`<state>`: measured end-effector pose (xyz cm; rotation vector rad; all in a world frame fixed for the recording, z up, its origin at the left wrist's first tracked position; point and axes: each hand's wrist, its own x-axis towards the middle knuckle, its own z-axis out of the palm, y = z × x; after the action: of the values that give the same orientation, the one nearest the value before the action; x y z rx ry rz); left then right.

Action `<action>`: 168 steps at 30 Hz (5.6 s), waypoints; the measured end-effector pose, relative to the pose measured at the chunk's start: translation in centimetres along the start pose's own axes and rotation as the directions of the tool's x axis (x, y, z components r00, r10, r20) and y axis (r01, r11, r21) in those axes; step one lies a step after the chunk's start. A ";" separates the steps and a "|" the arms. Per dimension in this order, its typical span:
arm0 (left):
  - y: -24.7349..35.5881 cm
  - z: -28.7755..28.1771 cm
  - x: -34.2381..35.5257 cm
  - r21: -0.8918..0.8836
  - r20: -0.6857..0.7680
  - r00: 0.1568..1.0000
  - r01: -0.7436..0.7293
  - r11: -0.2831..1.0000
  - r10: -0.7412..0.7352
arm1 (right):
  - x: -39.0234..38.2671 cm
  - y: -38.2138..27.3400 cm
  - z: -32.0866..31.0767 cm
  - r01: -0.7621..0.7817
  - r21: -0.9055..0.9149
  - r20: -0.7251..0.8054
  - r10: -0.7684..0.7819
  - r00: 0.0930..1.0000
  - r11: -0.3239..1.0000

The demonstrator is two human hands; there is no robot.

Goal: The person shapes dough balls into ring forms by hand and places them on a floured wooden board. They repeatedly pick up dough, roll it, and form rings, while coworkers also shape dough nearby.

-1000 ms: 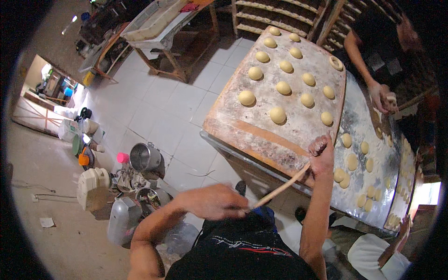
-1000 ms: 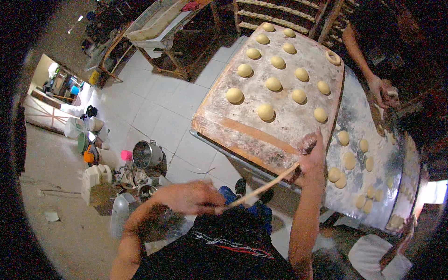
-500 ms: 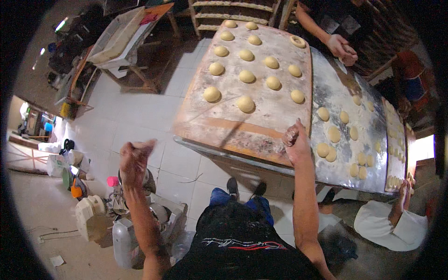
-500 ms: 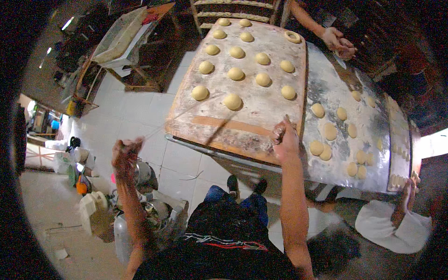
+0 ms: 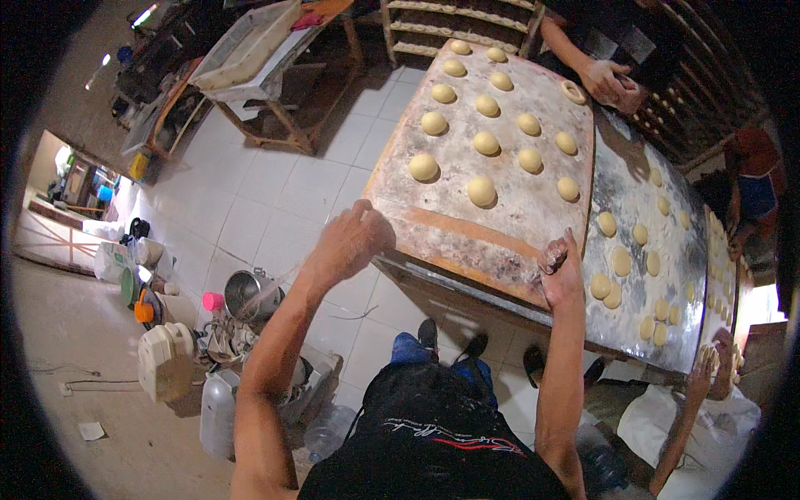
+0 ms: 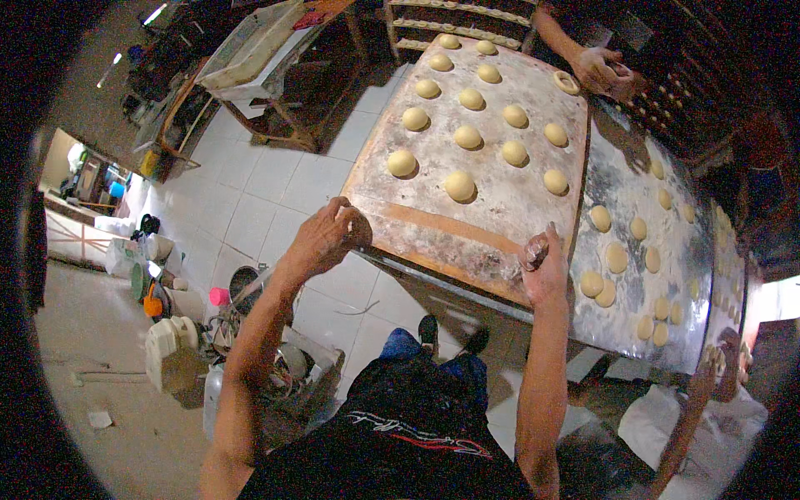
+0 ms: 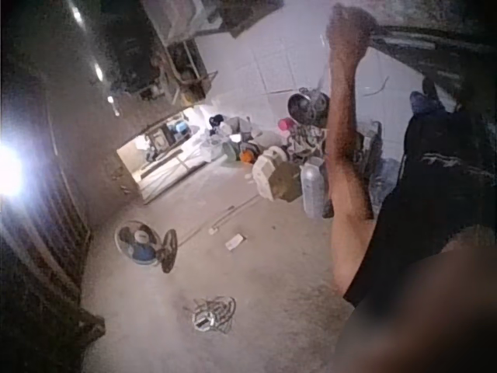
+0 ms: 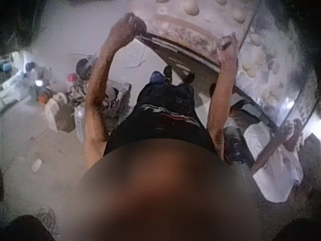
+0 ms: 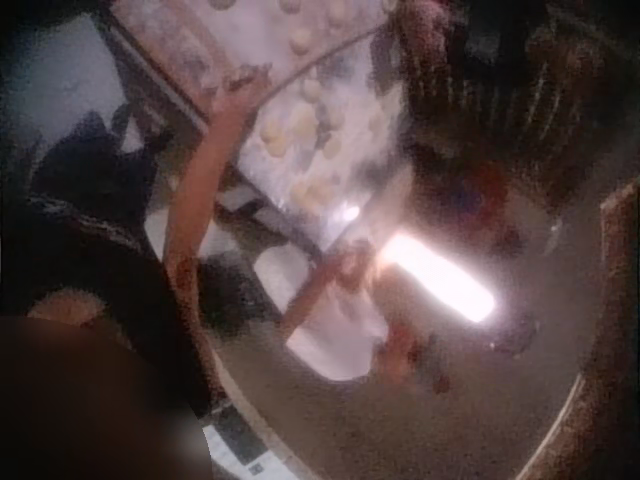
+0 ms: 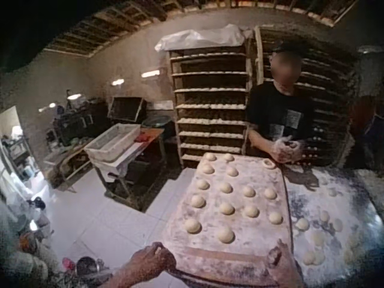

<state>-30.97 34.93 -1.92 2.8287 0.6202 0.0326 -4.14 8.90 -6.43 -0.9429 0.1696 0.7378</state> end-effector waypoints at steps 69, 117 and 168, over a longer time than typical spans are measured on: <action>4.1 29.8 -51.8 -0.401 0.489 0.313 0.909 0.108 -0.814 | -5.9 19.5 13.2 0.676 -0.621 0.773 -0.165 0.612 -0.396; -7.1 25.4 -40.4 -0.533 -0.083 0.347 0.777 0.336 -0.934 | -8.3 11.7 11.8 0.487 -0.823 0.488 0.072 0.870 -0.294; -8.9 51.6 -46.6 -0.660 -0.266 -0.388 0.740 -0.127 -0.882 | 14.8 41.0 7.1 0.716 -0.306 0.597 0.459 0.658 -0.627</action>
<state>-73.18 11.39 -52.74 1.0540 2.6272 0.8850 -20.62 36.89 -36.28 -2.3983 -2.1615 0.3766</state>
